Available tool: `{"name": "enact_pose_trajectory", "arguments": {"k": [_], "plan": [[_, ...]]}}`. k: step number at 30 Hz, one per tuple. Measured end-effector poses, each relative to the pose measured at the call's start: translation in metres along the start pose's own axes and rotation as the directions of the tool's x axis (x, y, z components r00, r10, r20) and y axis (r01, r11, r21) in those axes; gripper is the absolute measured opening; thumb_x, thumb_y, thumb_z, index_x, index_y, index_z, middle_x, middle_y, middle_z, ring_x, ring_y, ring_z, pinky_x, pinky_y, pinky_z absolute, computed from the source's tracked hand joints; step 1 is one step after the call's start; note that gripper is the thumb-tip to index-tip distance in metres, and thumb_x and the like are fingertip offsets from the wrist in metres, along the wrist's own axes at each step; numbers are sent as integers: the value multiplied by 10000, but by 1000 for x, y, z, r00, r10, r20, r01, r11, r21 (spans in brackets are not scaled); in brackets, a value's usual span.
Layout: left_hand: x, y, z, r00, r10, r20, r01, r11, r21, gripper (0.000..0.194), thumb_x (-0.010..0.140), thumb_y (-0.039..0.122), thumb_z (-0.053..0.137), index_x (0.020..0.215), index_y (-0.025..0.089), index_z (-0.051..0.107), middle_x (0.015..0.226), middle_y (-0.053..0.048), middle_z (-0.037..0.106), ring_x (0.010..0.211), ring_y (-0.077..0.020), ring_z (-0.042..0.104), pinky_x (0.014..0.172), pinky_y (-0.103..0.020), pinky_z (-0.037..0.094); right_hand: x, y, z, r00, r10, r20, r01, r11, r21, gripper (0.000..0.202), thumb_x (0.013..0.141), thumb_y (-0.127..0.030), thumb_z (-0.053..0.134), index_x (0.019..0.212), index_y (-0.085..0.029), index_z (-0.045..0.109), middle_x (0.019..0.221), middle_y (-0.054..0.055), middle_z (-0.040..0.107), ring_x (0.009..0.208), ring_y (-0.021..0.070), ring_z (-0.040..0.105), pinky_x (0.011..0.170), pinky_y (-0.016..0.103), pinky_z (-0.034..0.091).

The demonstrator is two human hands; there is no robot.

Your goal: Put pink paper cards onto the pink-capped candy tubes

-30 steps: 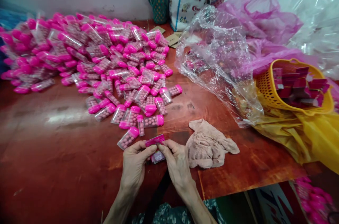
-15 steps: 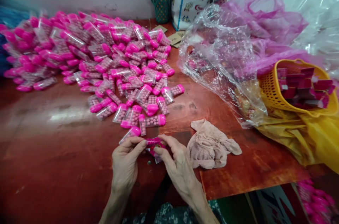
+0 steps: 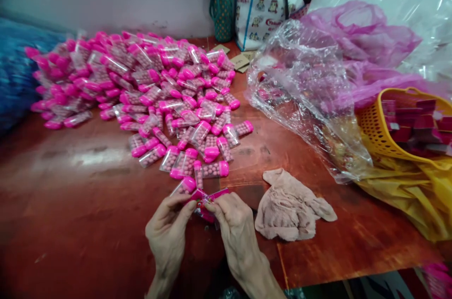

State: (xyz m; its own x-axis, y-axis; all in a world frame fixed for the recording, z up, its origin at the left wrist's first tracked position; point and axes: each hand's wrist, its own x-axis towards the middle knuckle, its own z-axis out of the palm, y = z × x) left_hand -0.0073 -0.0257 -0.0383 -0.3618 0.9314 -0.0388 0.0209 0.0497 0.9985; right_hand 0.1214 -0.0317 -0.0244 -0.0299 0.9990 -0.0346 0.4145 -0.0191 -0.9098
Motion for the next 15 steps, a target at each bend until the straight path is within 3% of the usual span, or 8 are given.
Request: {"name": "enact_pose_trajectory", "arguments": {"k": [2,4,6,8,10,13,15], "plan": [[1,-1,-3,997,65,33,-65,998,4,112,682,109,683,726,210,667,724,24,636,698,-98,580,657,-164,460,1,2,3,995,-96,-16,95,993,-68,287,922,-265,419,687,-175,557,649,10,539,624,150,485,567,252,353],[2,0,-4,998,35,54,-32,998,-61,81,697,120,671,694,198,650,751,12,629,750,-116,574,684,-182,453,2,3,6,984,-174,-27,170,978,-122,284,924,-265,410,694,-175,550,655,16,541,631,156,482,567,258,351],[5,4,-5,992,-97,76,110,975,-191,70,720,146,653,671,185,622,807,-4,633,798,-132,570,710,-205,443,3,4,8,974,-223,-41,215,967,-139,268,924,-281,408,735,-173,565,672,24,552,637,160,487,571,261,358],[7,9,-5,958,-247,143,280,908,-312,86,745,184,629,664,173,604,858,-25,638,823,-148,564,733,-234,432,4,4,9,968,-246,-51,238,963,-126,266,923,-295,408,755,-170,572,673,28,557,633,160,497,571,260,366],[9,14,-5,926,-310,216,368,870,-329,75,768,221,606,727,163,630,907,-54,639,856,-166,557,768,-257,415,4,2,10,966,-254,-54,246,961,-127,292,927,-286,399,711,-168,556,638,24,541,606,153,495,556,255,364],[12,16,-7,910,-256,327,350,896,-273,197,768,291,607,892,147,657,951,-87,627,908,-196,540,809,-280,394,5,-1,11,960,-277,-31,267,946,-182,330,936,-255,376,650,-168,518,593,17,512,565,143,474,527,250,343],[15,15,-11,882,-253,398,376,888,-267,210,733,287,644,891,149,659,911,-78,619,854,-188,540,759,-273,407,6,-4,13,954,-300,-8,292,934,-205,335,938,-250,369,641,-167,501,593,19,507,561,141,466,524,249,336]]}}
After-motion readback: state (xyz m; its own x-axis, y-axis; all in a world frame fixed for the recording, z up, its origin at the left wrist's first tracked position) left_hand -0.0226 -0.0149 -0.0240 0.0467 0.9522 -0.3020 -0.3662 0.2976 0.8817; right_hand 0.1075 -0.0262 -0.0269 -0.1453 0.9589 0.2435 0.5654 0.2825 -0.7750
